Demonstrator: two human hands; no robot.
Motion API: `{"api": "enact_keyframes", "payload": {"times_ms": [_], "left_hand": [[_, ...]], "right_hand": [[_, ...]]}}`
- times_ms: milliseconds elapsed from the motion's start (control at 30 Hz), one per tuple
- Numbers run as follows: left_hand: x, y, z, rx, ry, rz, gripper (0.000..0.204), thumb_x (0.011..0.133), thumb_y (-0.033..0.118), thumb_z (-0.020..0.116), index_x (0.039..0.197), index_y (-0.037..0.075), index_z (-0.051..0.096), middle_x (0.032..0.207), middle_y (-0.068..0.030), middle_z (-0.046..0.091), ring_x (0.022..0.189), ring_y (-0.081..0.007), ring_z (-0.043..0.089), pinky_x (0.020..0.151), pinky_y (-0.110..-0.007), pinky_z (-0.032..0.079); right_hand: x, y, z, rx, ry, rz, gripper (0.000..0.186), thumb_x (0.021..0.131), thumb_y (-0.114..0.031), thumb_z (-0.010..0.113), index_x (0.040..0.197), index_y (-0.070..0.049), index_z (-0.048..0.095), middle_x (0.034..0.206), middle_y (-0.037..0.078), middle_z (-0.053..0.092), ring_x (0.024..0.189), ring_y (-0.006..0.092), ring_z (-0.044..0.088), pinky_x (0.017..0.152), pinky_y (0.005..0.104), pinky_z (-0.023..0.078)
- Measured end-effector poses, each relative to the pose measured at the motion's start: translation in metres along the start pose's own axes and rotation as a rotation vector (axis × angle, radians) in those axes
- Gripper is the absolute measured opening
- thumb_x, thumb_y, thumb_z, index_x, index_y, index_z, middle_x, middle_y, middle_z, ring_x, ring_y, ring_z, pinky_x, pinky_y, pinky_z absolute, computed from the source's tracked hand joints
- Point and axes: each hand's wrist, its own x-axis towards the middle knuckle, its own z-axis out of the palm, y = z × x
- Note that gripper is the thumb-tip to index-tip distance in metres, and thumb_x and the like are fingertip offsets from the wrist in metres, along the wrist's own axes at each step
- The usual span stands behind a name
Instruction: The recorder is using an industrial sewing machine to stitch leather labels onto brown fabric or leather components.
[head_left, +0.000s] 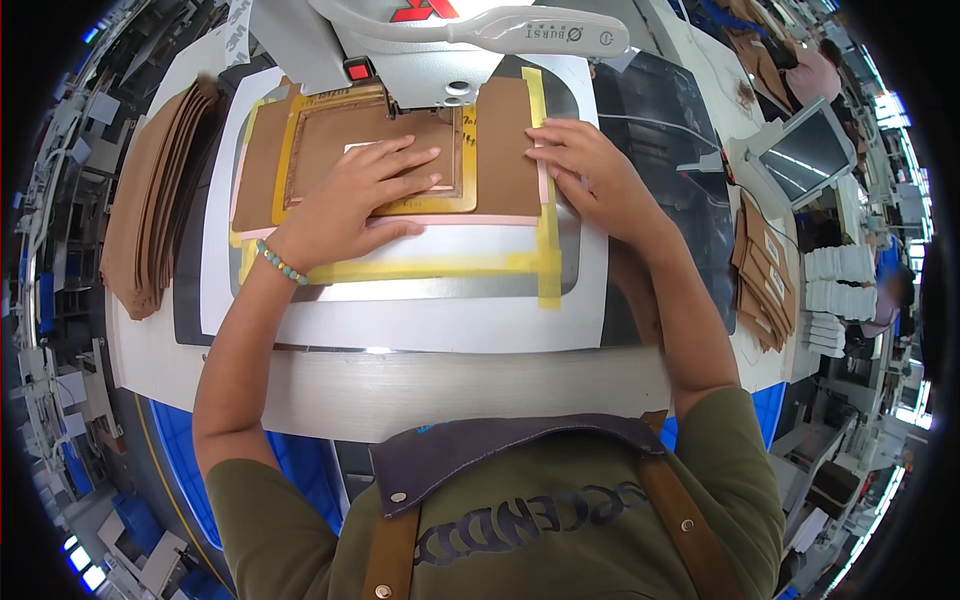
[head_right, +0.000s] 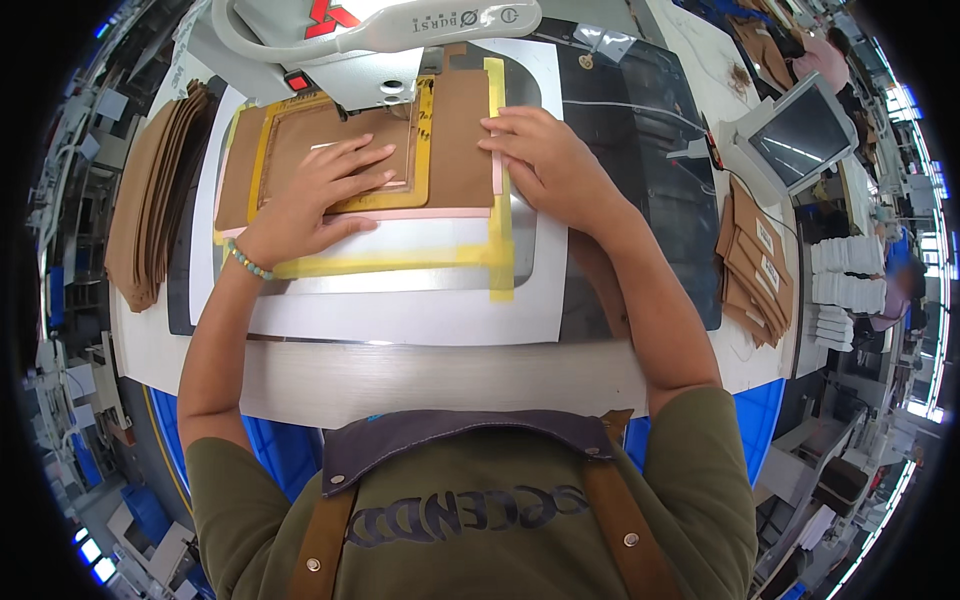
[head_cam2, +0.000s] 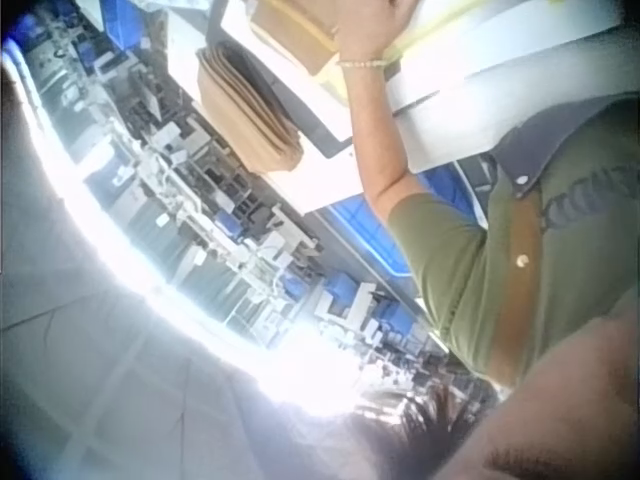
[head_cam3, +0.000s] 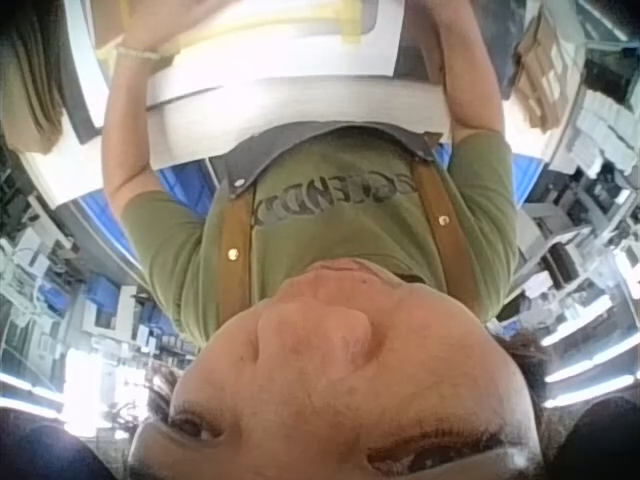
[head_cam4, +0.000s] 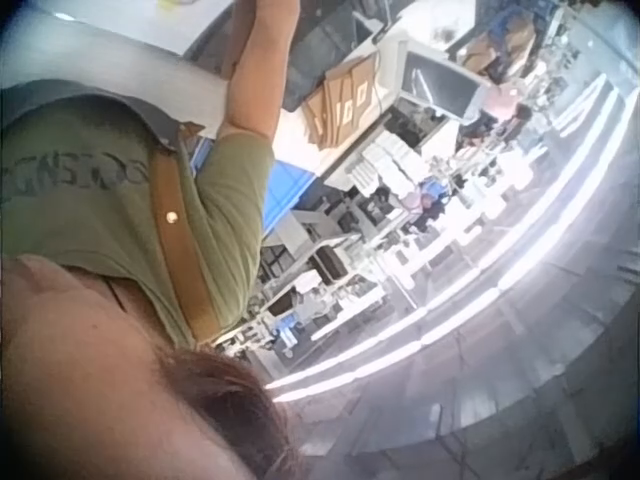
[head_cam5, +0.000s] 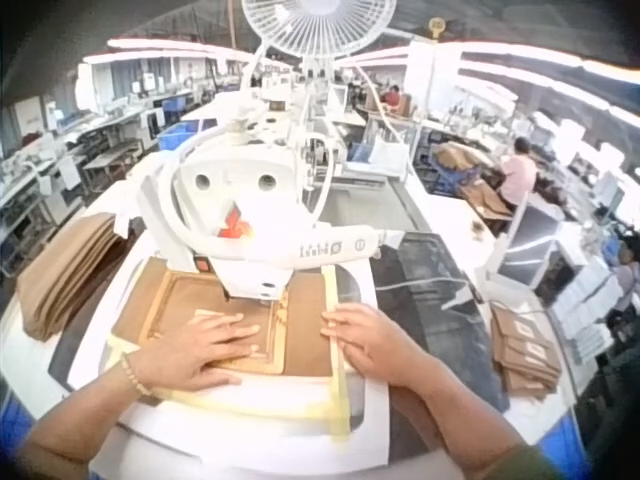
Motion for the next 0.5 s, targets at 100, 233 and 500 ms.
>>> {"api": "enact_keyframes", "payload": {"times_ms": [100, 233, 500], "left_hand": [[0.006, -0.008, -0.001, 0.021, 0.020, -0.005, 0.056, 0.097, 0.038, 0.077, 0.148, 0.017, 0.068, 0.166, -0.0055, 0.053, 0.157, -0.0348, 0.041, 0.128, -0.054, 0.031], [0.014, -0.015, -0.001, 0.057, 0.034, -0.016, 0.056, 0.097, 0.037, 0.077, 0.149, 0.016, 0.068, 0.164, -0.0065, 0.055, 0.156, -0.0345, 0.042, 0.127, -0.053, 0.033], [0.029, -0.025, -0.004, 0.010, 0.089, -0.082, 0.050, 0.102, 0.040, 0.071, 0.145, 0.014, 0.070, 0.157, -0.0077, 0.061, 0.139, -0.0336, 0.056, 0.122, -0.046, 0.041]], "right_hand": [[0.003, -0.003, 0.001, -0.046, 0.042, -0.041, 0.032, 0.098, -0.004, 0.059, 0.124, -0.004, 0.077, 0.142, 0.012, 0.069, 0.143, 0.0341, 0.054, 0.120, 0.0458, 0.042], [0.004, -0.003, 0.003, -0.086, 0.118, -0.060, 0.029, 0.097, -0.004, 0.061, 0.119, -0.004, 0.079, 0.138, 0.013, 0.071, 0.140, 0.0340, 0.057, 0.116, 0.0459, 0.045], [0.003, -0.002, 0.004, -0.082, 0.112, -0.017, 0.027, 0.097, -0.007, 0.063, 0.119, -0.006, 0.080, 0.139, 0.010, 0.071, 0.142, 0.0321, 0.055, 0.116, 0.0456, 0.043]]}}
